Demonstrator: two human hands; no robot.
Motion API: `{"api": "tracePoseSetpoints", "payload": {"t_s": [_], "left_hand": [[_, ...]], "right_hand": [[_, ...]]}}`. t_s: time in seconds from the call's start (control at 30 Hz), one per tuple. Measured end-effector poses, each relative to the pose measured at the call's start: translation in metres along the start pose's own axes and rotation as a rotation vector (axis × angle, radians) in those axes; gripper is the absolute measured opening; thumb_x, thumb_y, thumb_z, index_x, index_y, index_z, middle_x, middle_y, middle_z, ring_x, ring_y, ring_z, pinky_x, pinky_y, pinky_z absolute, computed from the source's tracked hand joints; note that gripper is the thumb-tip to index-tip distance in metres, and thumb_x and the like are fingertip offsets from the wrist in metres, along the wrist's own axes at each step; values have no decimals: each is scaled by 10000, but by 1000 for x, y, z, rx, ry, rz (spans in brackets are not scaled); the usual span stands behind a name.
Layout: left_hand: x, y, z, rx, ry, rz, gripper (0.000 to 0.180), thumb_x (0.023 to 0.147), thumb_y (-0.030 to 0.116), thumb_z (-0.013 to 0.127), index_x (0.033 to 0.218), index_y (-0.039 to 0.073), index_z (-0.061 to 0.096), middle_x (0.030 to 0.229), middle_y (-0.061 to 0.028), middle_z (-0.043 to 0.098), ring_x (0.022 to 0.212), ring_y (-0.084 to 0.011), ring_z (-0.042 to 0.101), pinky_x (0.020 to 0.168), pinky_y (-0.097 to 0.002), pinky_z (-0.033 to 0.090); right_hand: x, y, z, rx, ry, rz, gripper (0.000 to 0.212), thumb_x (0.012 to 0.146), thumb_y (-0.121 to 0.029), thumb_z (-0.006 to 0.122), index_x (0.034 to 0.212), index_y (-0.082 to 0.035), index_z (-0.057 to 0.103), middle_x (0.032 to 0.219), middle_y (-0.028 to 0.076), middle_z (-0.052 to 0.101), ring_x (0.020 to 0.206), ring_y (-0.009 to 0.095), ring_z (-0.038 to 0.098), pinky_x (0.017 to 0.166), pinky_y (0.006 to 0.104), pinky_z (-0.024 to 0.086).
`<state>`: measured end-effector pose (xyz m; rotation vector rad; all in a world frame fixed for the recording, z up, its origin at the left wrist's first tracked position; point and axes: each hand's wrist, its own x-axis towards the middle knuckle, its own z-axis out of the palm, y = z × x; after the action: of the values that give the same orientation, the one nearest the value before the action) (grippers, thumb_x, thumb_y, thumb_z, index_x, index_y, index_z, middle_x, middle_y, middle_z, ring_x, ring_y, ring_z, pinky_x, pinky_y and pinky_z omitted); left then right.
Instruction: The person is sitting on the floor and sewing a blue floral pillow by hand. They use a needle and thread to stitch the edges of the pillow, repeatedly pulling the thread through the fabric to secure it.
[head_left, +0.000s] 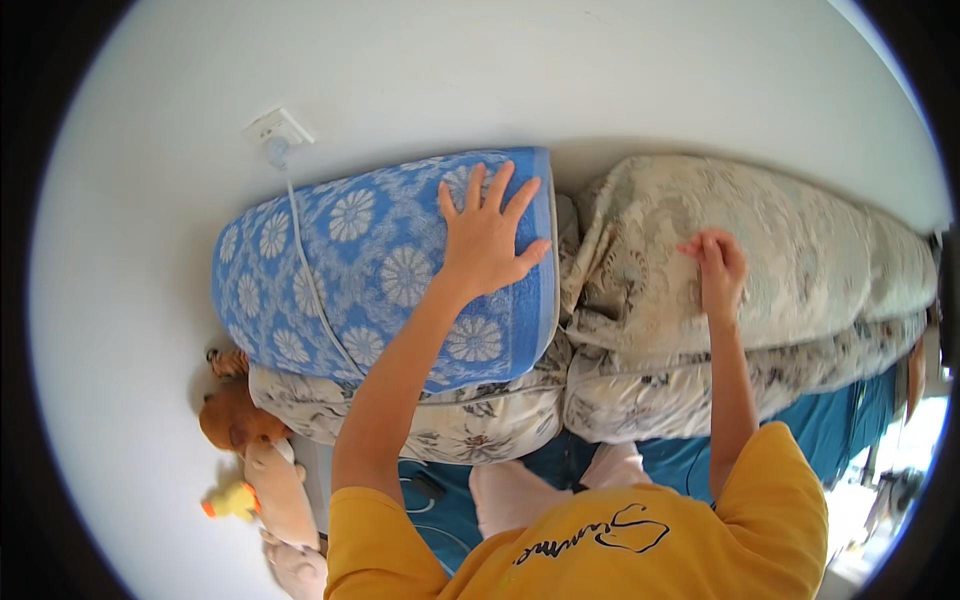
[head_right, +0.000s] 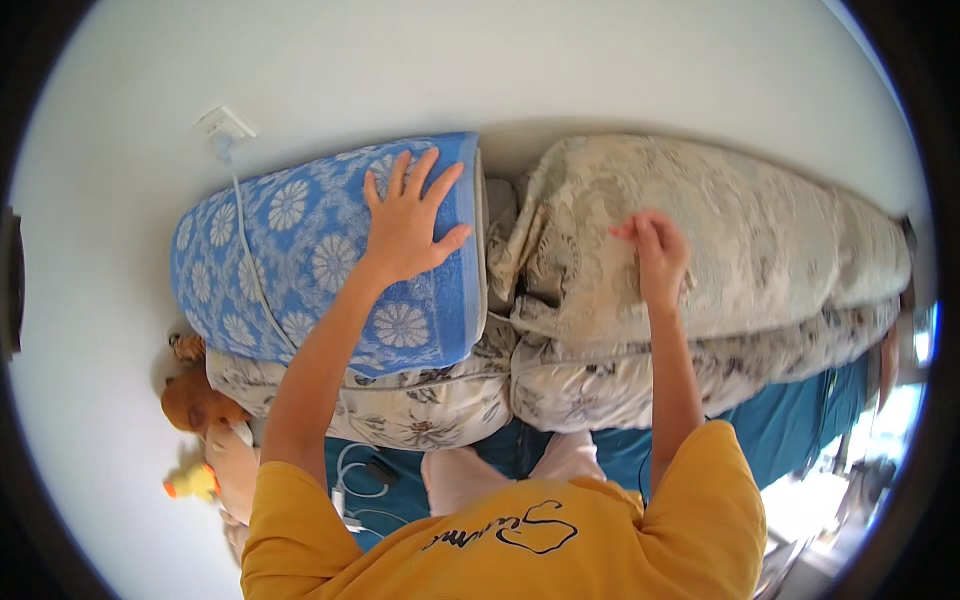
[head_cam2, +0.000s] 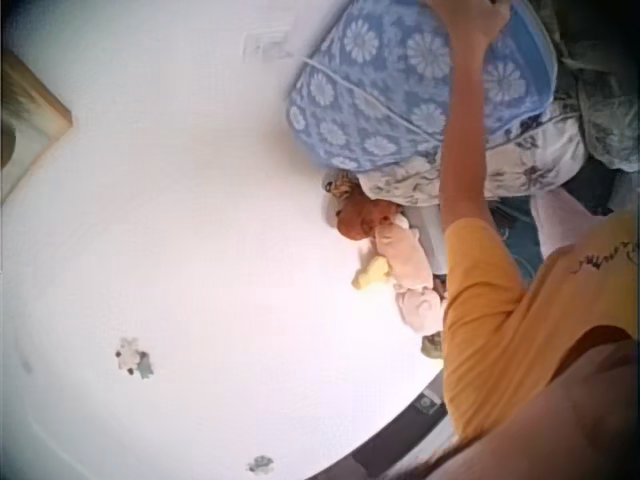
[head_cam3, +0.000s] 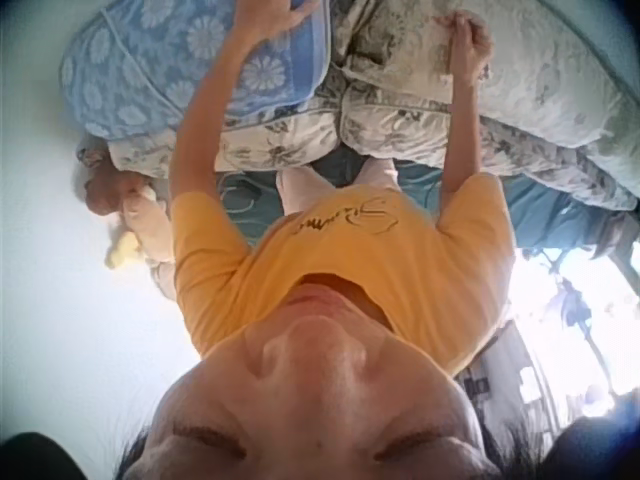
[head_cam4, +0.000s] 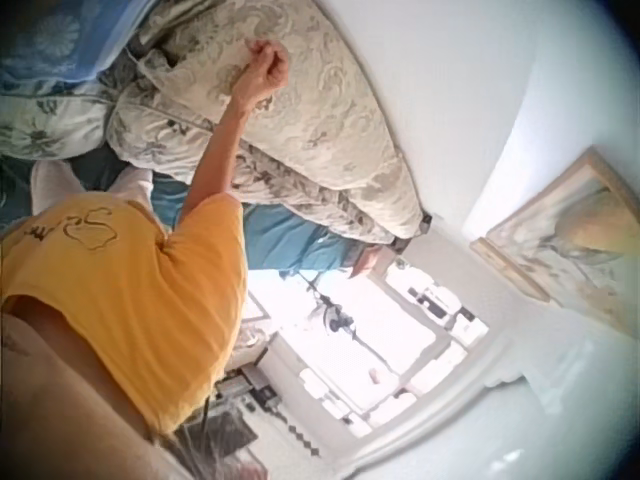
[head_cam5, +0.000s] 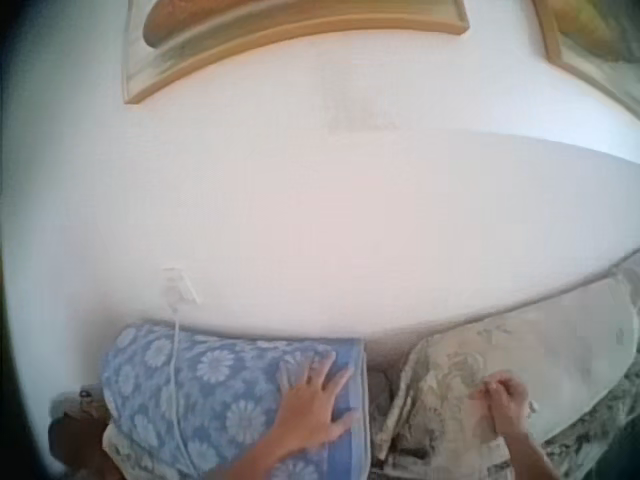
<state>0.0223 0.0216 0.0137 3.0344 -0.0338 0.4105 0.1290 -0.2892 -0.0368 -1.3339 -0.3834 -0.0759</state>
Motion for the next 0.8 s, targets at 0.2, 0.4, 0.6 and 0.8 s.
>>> {"api": "tracePoseSetpoints", "payload": {"t_s": [0.2, 0.4, 0.6, 0.8], "left_hand": [[12, 7, -14, 5, -255, 22, 949, 682, 616, 649, 1418, 169, 249, 1487, -194, 118, 1353, -452, 65, 994, -706, 56], [18, 3, -15, 20, -384, 19, 1077, 615, 664, 679, 1442, 186, 183, 1499, -197, 53, 1358, -457, 3, 993, -703, 21], [14, 6, -12, 42, -310, 3, 1059, 638, 624, 685, 1450, 187, 164, 1503, -188, 46, 1365, -443, 0, 990, -699, 3], [4, 14, -2, 62, -236, -11, 1056, 649, 601, 686, 1452, 168, 153, 1504, -189, 30, 1362, -449, -17, 990, -698, 4]], "right_hand": [[7, 1, 2, 45, 139, 106, 138, 906, -60, 521, 956, 46, 594, 836, 95, 614, 758, 161, 626, 736, 305, 545], [-29, -20, 56, 16, 229, 66, 154, 887, -107, 576, 959, 22, 619, 843, 85, 644, 734, 145, 634, 715, 263, 526], [-174, 20, 139, 415, 296, 548, 154, 861, -101, 621, 963, 15, 626, 773, 33, 611, 661, 95, 592, 587, 240, 546], [-180, 25, 155, 460, 346, 572, 126, 837, -69, 639, 926, 20, 625, 727, 16, 575, 617, 88, 561, 568, 244, 548]]}}
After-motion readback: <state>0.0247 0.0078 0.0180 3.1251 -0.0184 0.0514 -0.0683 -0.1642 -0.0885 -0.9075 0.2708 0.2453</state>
